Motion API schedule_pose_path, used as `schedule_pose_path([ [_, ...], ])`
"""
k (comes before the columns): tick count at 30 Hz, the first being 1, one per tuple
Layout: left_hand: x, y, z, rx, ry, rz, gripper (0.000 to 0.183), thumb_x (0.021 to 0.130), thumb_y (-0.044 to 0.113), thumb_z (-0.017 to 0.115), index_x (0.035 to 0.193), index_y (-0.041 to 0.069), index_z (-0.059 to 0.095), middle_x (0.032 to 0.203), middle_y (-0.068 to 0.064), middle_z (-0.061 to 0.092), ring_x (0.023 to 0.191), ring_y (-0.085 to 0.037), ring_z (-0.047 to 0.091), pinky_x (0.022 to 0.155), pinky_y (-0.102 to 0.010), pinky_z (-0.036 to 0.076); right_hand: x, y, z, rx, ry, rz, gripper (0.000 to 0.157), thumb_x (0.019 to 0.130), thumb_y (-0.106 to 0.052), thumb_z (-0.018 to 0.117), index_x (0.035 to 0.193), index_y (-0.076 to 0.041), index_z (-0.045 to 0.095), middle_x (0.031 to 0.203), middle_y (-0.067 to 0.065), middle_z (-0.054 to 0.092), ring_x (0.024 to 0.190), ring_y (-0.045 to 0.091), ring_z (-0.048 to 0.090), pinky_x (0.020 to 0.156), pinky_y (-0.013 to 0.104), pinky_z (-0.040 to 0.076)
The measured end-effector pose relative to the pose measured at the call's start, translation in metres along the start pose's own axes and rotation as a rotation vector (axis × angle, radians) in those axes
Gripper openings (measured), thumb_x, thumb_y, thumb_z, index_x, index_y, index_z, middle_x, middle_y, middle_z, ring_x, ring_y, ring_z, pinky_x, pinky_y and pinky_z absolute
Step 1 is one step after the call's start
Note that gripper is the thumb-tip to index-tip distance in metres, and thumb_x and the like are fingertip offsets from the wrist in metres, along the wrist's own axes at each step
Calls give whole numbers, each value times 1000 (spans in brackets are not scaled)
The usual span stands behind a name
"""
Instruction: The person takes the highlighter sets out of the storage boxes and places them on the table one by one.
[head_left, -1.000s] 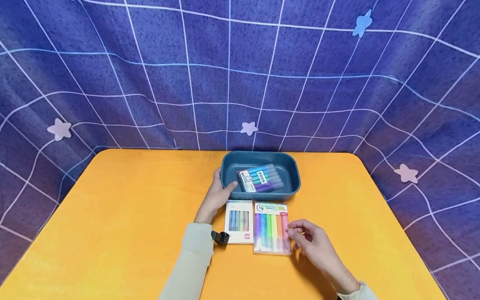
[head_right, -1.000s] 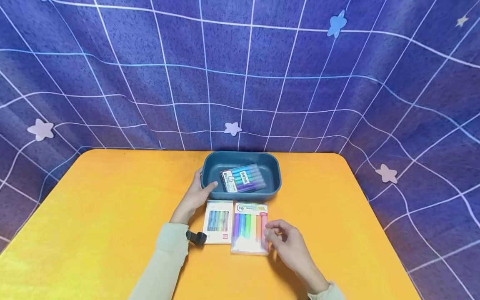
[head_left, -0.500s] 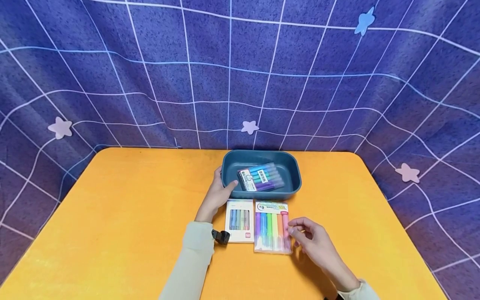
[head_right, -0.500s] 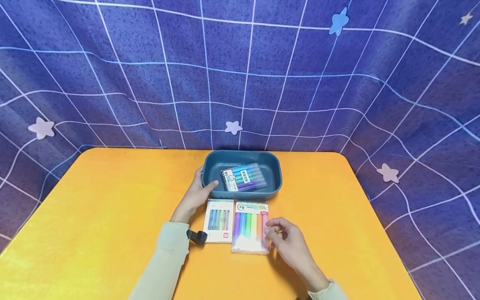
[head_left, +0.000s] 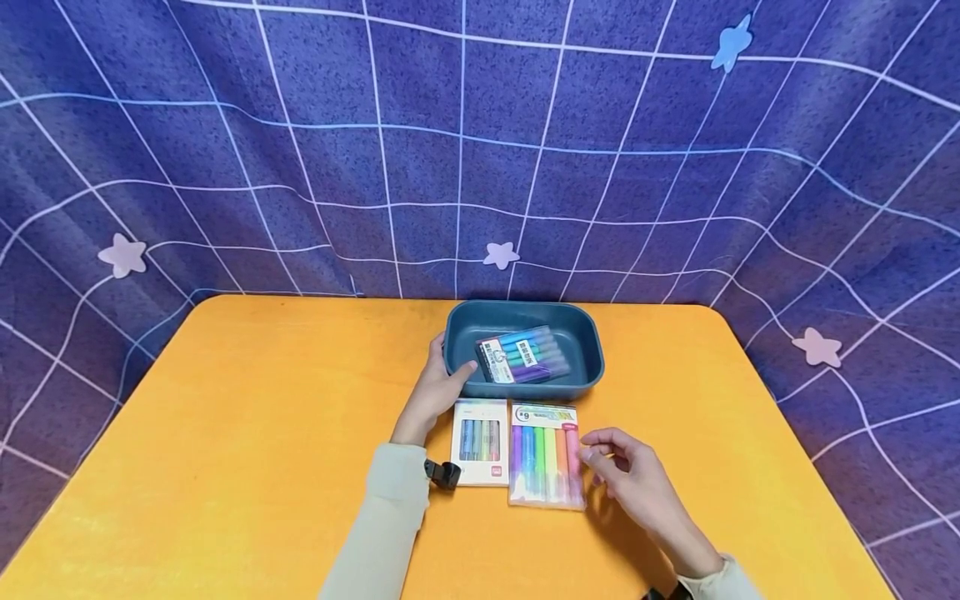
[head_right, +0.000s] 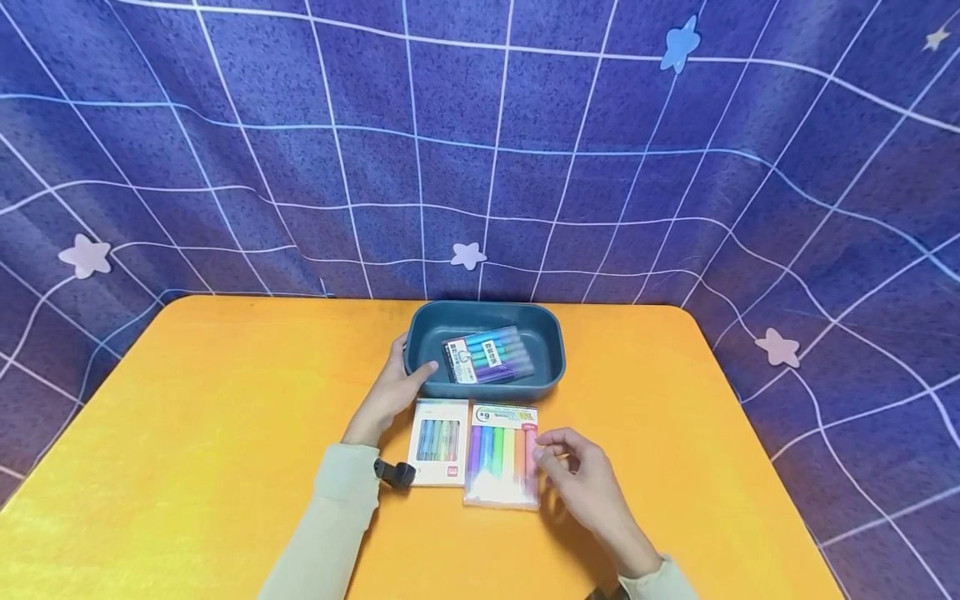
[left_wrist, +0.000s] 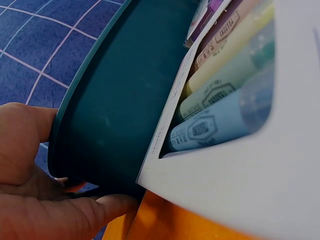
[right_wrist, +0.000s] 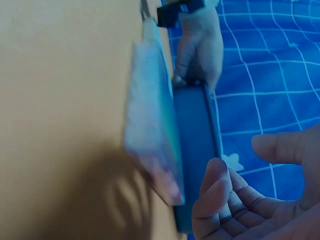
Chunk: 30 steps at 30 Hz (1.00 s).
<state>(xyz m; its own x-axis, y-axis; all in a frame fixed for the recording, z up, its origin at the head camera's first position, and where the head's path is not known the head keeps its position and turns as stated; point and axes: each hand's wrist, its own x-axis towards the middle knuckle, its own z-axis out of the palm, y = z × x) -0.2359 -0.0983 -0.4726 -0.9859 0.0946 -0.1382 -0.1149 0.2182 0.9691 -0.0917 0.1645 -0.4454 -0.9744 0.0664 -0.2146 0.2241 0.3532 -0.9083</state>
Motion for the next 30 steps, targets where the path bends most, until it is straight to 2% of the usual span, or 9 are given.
schedule_pose_path([
  [30, 0, 0, 0, -2, 7, -16, 74, 103, 19, 56, 161, 21, 11, 163, -16, 32, 150, -37, 33, 124, -60, 25, 8, -4, -2, 18, -3, -43, 26, 96, -16, 67, 116, 1, 64, 87, 7, 63, 67, 15, 57, 51, 25, 45],
])
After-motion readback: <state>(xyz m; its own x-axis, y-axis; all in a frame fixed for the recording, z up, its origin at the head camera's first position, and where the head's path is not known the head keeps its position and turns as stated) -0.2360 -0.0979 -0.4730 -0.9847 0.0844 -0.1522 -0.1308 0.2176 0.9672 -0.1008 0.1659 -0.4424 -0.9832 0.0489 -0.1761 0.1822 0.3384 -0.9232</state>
